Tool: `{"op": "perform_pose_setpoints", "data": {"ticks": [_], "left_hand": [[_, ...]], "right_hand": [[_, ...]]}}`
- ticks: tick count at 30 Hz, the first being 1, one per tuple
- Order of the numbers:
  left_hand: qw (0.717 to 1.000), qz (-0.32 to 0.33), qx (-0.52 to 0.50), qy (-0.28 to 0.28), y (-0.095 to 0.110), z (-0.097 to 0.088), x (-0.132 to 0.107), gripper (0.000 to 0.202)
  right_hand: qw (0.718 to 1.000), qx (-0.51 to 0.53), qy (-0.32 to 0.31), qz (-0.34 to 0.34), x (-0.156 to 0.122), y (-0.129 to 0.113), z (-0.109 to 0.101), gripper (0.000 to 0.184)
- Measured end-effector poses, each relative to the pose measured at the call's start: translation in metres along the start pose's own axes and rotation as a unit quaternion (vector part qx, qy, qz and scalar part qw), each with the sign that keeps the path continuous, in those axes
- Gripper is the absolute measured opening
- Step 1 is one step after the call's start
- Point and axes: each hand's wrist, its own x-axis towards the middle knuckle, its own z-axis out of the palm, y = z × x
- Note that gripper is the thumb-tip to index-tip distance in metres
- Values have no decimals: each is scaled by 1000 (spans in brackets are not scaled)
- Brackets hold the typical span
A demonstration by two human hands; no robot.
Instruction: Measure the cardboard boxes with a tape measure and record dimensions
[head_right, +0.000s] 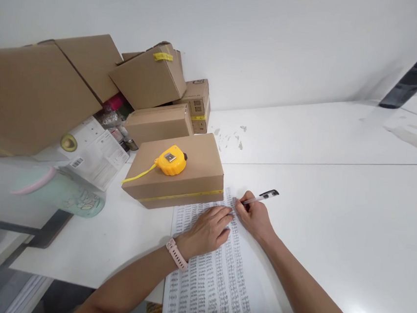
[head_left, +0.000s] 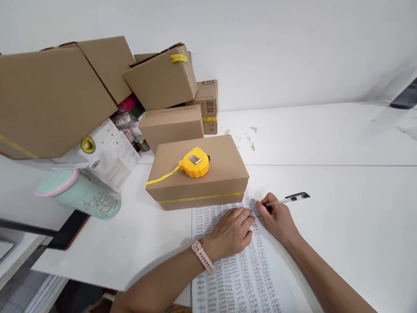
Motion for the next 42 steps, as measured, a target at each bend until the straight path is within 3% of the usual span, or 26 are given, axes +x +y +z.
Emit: {"op": "perform_pose_setpoints", "data": {"ticks": [42], "left_hand": [[1000, 15, 20, -8, 0, -1, 1, 31]], "right_hand": [[1000, -18, 12, 13, 2, -2, -1, 22]]}}
